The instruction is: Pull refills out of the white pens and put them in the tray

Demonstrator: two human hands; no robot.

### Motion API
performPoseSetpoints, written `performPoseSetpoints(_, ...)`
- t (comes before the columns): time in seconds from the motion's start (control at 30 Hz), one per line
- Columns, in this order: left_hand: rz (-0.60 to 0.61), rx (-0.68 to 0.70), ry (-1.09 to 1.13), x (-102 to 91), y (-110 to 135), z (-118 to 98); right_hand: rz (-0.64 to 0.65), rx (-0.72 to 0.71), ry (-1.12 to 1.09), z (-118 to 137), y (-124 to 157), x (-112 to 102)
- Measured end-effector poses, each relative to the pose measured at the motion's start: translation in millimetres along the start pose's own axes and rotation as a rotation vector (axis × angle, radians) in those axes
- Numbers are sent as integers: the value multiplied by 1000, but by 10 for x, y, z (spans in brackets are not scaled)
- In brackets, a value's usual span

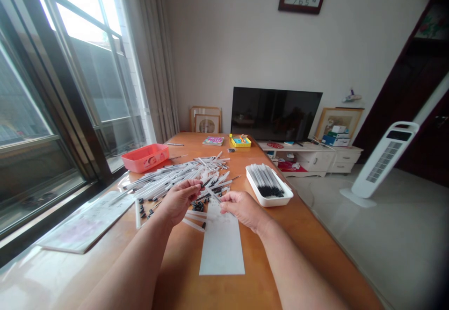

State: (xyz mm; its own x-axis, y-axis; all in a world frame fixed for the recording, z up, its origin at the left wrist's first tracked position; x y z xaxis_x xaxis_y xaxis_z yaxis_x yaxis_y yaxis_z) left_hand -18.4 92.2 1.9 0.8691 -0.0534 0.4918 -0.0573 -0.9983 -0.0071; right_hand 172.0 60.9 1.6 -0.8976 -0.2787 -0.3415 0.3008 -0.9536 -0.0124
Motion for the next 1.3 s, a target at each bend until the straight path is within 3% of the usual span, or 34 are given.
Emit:
performPoseSetpoints(0.23, 18, 5, -66, 86, 54, -28, -9, 9, 10, -2, -4, 1)
performPoseSetpoints(1.3, 39, 9, -149, 67, 28, -6, -67, -22, 57, -48, -45, -55)
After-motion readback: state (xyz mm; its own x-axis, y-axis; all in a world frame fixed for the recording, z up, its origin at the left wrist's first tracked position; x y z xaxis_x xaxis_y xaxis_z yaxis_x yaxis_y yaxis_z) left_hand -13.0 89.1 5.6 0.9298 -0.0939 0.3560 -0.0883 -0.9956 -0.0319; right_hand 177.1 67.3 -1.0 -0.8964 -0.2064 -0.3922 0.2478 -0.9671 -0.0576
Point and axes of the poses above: each hand's wrist, its own y-axis away from the middle knuckle, its own x-axis out of the palm, z = x × y, the point moved 9 cm from there along -y, towards the middle knuckle, and after that the axes turned 11 degrees about y, right-handed, at the moved point
